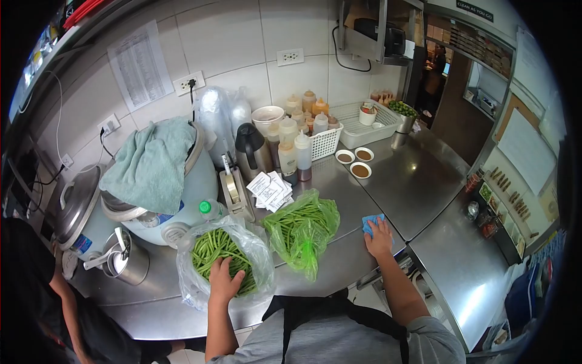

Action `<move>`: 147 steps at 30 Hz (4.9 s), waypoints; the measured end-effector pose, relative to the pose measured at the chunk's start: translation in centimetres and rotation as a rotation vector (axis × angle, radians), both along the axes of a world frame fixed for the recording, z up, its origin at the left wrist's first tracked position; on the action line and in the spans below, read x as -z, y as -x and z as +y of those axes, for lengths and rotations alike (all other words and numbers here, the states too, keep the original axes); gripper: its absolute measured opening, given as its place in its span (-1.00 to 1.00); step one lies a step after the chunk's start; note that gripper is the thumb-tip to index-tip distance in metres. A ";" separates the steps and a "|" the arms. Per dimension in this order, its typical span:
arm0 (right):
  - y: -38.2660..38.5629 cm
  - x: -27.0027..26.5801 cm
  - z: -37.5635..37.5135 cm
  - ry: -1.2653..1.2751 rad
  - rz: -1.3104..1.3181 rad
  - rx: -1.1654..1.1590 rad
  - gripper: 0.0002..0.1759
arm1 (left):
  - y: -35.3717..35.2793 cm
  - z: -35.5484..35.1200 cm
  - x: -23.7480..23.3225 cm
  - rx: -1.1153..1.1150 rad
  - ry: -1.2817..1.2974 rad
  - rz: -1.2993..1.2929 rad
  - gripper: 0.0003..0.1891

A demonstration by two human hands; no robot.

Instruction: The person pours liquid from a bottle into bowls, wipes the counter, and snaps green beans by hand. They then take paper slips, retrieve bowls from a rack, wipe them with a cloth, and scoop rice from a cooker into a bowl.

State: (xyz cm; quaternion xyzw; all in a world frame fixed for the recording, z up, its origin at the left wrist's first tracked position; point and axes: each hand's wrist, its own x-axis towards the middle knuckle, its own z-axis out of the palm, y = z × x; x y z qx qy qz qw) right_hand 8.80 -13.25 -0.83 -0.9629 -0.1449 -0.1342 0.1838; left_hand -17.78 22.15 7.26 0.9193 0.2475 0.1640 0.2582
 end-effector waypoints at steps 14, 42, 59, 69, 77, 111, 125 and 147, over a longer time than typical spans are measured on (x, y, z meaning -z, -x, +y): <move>-0.6 1.3 -0.5 0.054 -0.015 -0.058 -0.49 | -1.5 1.4 1.6 -0.154 -0.160 0.058 -0.33; 0.4 -0.1 -0.3 -0.024 -0.007 0.023 -0.52 | -5.5 -2.0 -2.0 0.208 0.078 -0.486 -0.62; 0.6 -0.1 -0.3 -0.027 -0.014 0.030 -0.53 | -9.2 -7.8 4.9 0.619 -0.227 0.004 -0.85; 0.1 0.8 -0.4 -0.012 -0.035 0.001 -0.54 | -8.1 -9.2 2.4 1.017 0.221 0.283 -0.65; -0.2 1.0 -0.4 -0.030 -0.076 -0.017 -0.54 | -12.3 -7.2 0.2 0.570 0.222 -0.064 -0.69; 6.7 -5.9 5.9 -0.207 -0.050 -0.343 -0.48 | -11.0 -9.2 5.3 0.386 -0.119 0.065 -0.87; 10.9 -6.8 5.2 -0.146 -0.062 -0.474 -0.76 | -10.3 -8.7 3.2 0.407 0.048 -0.215 -0.90; 8.2 -10.9 12.2 -0.578 0.170 -0.635 -0.88 | -12.4 -8.3 -0.6 0.632 0.248 -0.288 -0.90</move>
